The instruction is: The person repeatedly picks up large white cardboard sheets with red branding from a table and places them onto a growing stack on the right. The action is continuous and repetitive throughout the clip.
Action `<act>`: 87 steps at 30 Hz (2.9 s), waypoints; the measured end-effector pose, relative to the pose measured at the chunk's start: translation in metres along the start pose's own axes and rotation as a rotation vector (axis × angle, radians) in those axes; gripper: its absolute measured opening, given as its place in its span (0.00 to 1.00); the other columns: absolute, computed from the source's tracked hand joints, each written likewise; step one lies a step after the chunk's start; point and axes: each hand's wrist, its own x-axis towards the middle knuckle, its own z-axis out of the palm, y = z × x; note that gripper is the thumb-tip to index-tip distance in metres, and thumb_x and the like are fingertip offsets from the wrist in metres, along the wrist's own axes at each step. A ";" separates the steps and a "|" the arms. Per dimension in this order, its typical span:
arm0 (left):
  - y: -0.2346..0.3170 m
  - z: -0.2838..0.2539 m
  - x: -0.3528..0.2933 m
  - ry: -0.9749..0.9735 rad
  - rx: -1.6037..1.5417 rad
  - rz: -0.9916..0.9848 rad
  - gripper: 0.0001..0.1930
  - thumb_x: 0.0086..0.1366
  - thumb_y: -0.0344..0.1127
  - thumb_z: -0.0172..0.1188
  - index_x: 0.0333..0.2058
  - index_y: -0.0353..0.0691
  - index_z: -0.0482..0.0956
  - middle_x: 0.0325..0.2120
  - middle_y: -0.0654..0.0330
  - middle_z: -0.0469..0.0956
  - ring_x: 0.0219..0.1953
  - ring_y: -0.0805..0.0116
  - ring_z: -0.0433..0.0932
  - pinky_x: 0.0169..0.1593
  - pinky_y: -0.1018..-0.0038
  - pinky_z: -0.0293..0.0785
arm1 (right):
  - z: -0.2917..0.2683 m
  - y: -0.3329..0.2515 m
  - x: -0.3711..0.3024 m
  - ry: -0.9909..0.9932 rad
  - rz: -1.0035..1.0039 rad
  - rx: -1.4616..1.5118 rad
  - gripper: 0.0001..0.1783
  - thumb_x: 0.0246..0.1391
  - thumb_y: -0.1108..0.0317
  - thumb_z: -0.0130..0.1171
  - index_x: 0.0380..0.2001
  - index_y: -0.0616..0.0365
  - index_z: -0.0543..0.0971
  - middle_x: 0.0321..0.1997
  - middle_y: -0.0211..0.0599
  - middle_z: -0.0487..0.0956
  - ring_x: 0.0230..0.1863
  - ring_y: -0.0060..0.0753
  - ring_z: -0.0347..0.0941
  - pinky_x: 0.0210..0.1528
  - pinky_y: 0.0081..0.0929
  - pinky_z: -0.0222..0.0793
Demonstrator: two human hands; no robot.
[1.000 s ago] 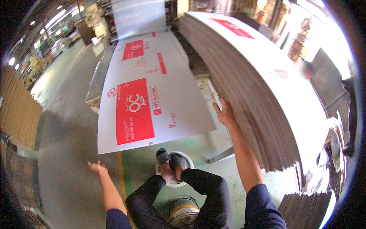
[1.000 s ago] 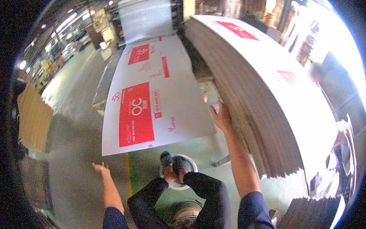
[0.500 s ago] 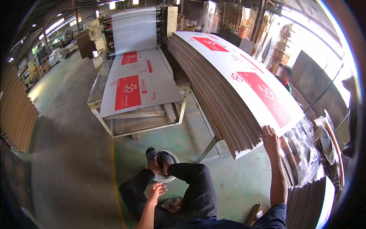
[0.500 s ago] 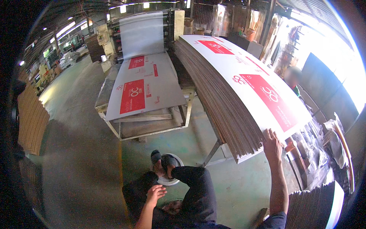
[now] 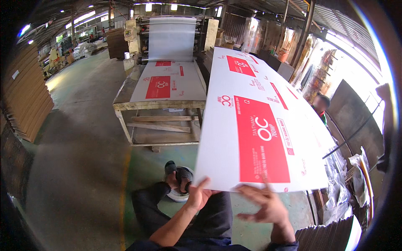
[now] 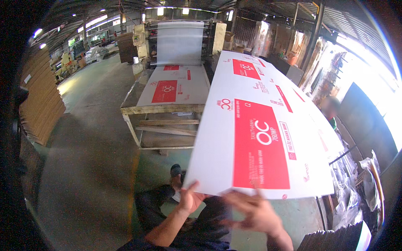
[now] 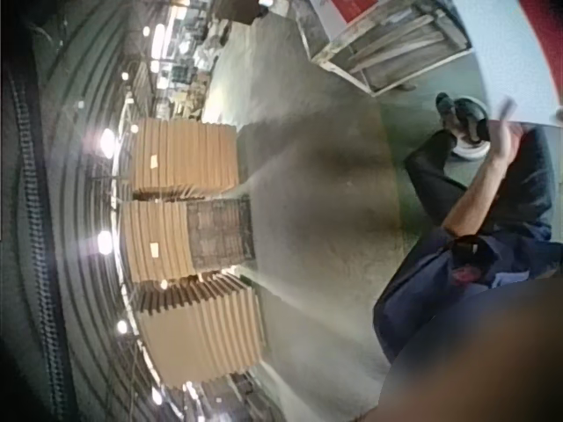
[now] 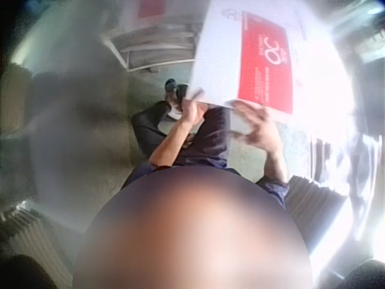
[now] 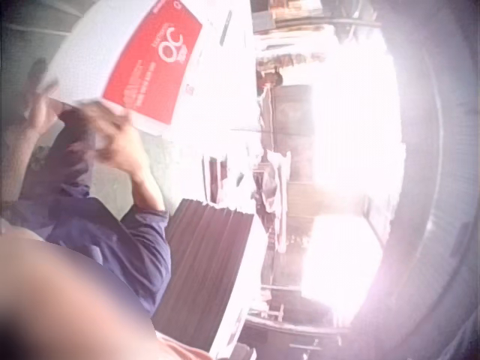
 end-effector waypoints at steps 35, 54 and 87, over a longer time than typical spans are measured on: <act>0.192 -0.260 -0.303 0.830 0.372 0.385 0.28 0.63 0.49 0.48 0.59 0.39 0.64 0.54 0.57 0.68 0.55 0.64 0.67 0.54 0.72 0.64 | 0.241 0.112 -0.110 0.332 0.948 0.584 0.37 0.43 0.72 0.66 0.58 0.66 0.65 0.32 0.42 0.80 0.27 0.19 0.70 0.30 0.21 0.69; 0.155 -0.272 -0.284 1.227 0.112 1.022 0.31 0.61 0.59 0.36 0.40 0.36 0.76 0.40 0.54 0.74 0.47 0.54 0.71 0.52 0.56 0.65 | 0.216 0.090 -0.126 0.349 1.022 0.541 0.29 0.49 0.71 0.61 0.54 0.70 0.67 0.41 0.46 0.78 0.37 0.23 0.72 0.39 0.21 0.69; 0.348 -0.402 0.139 1.274 0.667 0.676 0.36 0.61 0.59 0.42 0.63 0.44 0.52 0.64 0.54 0.52 0.60 0.56 0.62 0.60 0.58 0.55 | 0.264 0.374 0.319 0.268 0.974 0.278 0.27 0.56 0.54 0.54 0.52 0.62 0.70 0.52 0.54 0.72 0.53 0.50 0.70 0.54 0.37 0.65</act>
